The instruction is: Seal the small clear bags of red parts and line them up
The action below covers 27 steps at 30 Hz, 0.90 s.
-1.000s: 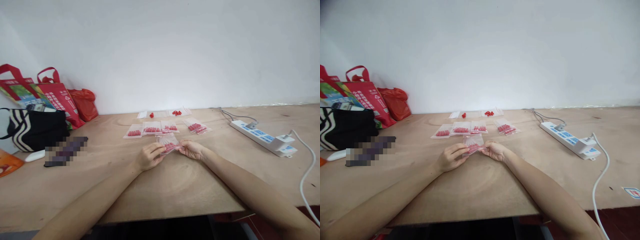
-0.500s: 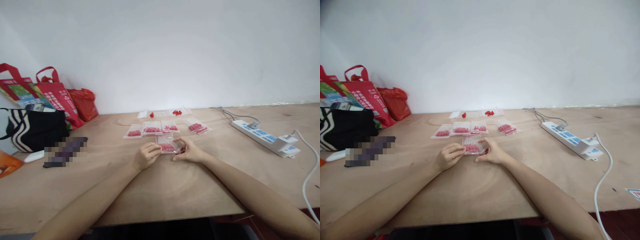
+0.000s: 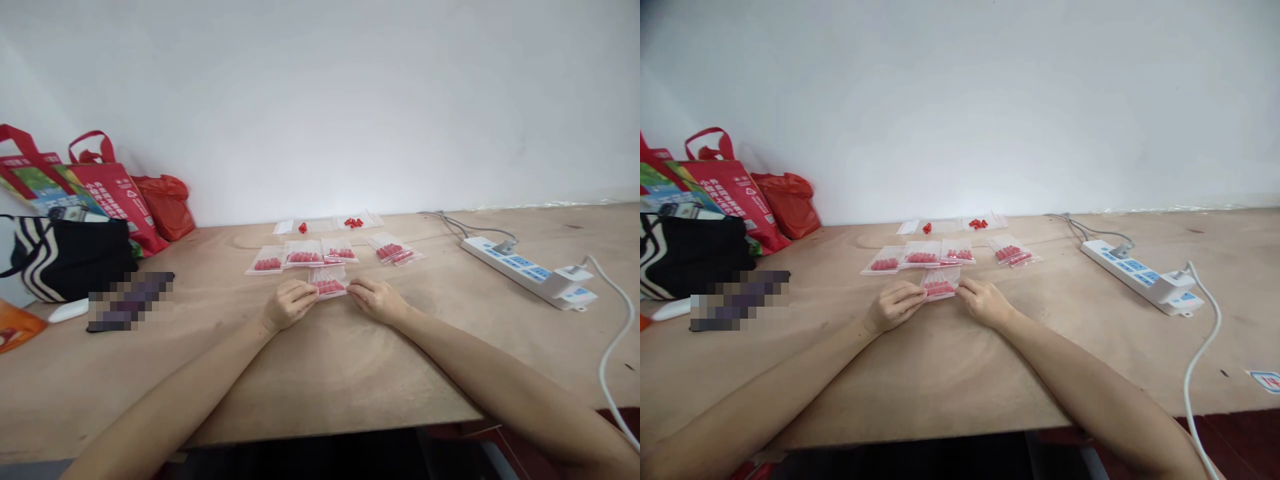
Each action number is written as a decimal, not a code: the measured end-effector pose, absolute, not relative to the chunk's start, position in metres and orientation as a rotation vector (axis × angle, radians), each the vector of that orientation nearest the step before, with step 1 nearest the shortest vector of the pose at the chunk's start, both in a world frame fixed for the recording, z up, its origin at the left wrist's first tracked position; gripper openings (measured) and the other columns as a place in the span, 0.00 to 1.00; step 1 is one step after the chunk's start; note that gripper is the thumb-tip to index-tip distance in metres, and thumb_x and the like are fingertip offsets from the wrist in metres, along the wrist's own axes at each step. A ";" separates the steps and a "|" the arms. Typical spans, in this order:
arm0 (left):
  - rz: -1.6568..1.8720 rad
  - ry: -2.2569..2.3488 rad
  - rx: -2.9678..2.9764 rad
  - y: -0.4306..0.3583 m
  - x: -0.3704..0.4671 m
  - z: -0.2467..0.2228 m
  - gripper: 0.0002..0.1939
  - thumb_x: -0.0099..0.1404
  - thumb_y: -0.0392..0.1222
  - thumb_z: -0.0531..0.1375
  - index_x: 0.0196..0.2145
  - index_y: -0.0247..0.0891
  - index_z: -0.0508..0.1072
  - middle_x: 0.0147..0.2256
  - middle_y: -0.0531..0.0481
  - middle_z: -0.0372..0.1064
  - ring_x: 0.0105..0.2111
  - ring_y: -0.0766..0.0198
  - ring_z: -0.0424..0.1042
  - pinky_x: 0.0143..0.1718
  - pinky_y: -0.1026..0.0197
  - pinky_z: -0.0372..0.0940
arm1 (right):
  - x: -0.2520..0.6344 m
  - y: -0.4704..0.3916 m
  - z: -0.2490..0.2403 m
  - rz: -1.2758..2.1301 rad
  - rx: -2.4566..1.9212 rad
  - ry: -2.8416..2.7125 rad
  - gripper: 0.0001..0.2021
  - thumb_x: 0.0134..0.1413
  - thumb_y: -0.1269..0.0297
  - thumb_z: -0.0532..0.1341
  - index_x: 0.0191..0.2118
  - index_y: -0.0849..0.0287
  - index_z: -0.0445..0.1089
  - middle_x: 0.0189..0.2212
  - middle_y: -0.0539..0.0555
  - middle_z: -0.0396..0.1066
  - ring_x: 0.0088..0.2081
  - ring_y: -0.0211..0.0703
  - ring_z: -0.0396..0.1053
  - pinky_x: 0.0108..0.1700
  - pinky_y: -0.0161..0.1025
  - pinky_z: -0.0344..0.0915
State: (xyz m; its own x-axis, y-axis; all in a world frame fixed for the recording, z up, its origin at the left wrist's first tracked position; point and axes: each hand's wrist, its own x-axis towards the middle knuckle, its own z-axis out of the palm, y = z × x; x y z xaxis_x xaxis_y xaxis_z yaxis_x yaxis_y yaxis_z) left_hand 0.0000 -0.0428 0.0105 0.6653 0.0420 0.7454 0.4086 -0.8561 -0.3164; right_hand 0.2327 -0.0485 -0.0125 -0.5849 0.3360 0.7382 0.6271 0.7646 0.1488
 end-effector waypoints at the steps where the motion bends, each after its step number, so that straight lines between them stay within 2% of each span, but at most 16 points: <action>1: -1.061 -0.344 -2.412 -0.042 -0.001 0.010 0.05 0.55 0.30 0.58 0.31 0.36 0.69 0.29 0.50 0.70 0.29 0.67 0.68 0.30 0.63 0.67 | 0.233 -0.048 -0.012 -0.560 -0.710 -2.233 0.11 0.58 0.72 0.47 0.33 0.61 0.66 0.30 0.54 0.67 0.28 0.35 0.63 0.28 0.32 0.59; 7: -1.042 -0.367 -2.395 -0.040 -0.007 0.008 0.06 0.55 0.30 0.58 0.32 0.36 0.68 0.30 0.50 0.70 0.30 0.68 0.68 0.30 0.63 0.67 | 0.236 -0.045 -0.009 -0.762 -0.594 -2.250 0.13 0.55 0.76 0.47 0.28 0.62 0.66 0.25 0.53 0.66 0.25 0.35 0.60 0.30 0.35 0.53; 11: -1.017 -0.358 -2.394 -0.040 -0.007 0.008 0.06 0.55 0.30 0.58 0.33 0.36 0.68 0.30 0.50 0.70 0.30 0.67 0.68 0.32 0.63 0.67 | 0.235 -0.047 -0.007 -0.811 -0.595 -2.265 0.12 0.53 0.75 0.48 0.26 0.61 0.66 0.25 0.52 0.66 0.25 0.36 0.58 0.28 0.37 0.50; 20: -1.063 -0.382 -2.409 -0.039 -0.007 0.006 0.06 0.55 0.30 0.58 0.32 0.36 0.68 0.30 0.50 0.69 0.31 0.67 0.68 0.32 0.63 0.67 | 0.232 -0.047 -0.006 -0.819 -0.604 -2.222 0.08 0.55 0.72 0.52 0.35 0.59 0.67 0.32 0.50 0.69 0.32 0.36 0.60 0.29 0.35 0.48; 27: -1.005 -0.336 -2.398 -0.037 0.006 0.008 0.09 0.55 0.32 0.58 0.36 0.35 0.68 0.32 0.49 0.70 0.32 0.67 0.69 0.34 0.62 0.68 | 0.222 -0.050 -0.006 -0.759 -0.643 -2.249 0.10 0.55 0.72 0.51 0.28 0.61 0.68 0.26 0.52 0.68 0.30 0.36 0.59 0.28 0.36 0.49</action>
